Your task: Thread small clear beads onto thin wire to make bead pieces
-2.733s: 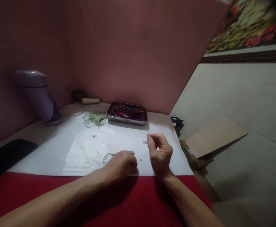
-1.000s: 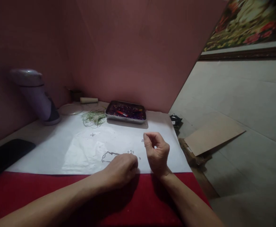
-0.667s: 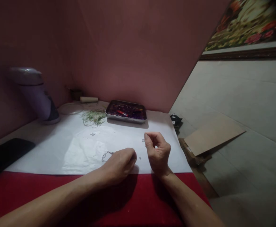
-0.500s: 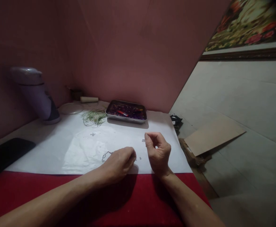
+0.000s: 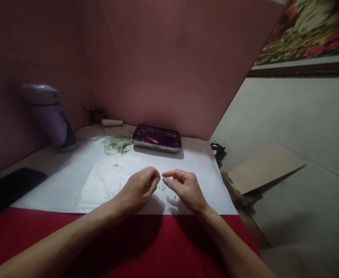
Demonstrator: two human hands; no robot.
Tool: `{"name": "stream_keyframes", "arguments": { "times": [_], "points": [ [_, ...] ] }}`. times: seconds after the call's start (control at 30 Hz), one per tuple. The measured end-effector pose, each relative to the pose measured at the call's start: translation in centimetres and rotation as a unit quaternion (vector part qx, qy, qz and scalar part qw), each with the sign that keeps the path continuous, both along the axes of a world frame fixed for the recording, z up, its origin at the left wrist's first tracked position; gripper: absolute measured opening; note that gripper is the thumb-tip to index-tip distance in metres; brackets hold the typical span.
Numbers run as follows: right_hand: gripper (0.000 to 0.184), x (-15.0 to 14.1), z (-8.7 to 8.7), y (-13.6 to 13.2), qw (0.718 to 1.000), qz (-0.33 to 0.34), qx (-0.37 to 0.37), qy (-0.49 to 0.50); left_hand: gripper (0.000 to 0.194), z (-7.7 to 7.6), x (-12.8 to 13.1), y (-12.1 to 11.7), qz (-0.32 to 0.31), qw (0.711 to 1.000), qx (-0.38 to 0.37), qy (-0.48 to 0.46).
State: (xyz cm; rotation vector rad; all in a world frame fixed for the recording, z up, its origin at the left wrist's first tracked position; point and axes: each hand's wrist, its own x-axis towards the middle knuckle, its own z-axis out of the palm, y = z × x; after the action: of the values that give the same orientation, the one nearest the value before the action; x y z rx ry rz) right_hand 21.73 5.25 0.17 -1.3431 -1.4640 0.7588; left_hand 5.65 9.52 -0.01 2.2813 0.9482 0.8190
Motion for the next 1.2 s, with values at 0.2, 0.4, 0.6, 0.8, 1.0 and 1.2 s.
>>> {"name": "stream_keyframes", "arguments": {
  "times": [0.2,0.4,0.6,0.8,1.0,1.2],
  "points": [
    [0.017,-0.4,-0.3,0.0,1.0,0.005,0.016,-0.014,0.011,-0.1,0.0,-0.1,-0.002,1.0,0.005,-0.013],
    [0.016,-0.6,-0.4,-0.2,1.0,0.004,0.022,0.006,0.011,0.2,-0.1,-0.1,-0.006,0.995,-0.057,-0.085],
    [0.015,-0.7,-0.4,-0.3,0.999,-0.028,0.036,0.006,0.013,0.6,-0.3,0.6,0.044,0.926,-0.28,-0.251],
    [0.012,-0.7,-1.0,-0.5,0.995,-0.061,0.071,-0.035,0.016,0.5,-0.2,0.8,0.027,0.846,-0.421,-0.326],
    [0.012,-0.7,-1.0,-0.6,0.986,-0.068,0.115,-0.096,0.018,0.4,-0.1,0.5,0.004,0.848,-0.434,-0.303],
    [0.011,-0.8,-1.2,-1.1,0.977,-0.065,0.16,-0.128,0.012,0.1,-0.2,0.6,-0.027,0.771,-0.533,-0.347]
  ]
}}
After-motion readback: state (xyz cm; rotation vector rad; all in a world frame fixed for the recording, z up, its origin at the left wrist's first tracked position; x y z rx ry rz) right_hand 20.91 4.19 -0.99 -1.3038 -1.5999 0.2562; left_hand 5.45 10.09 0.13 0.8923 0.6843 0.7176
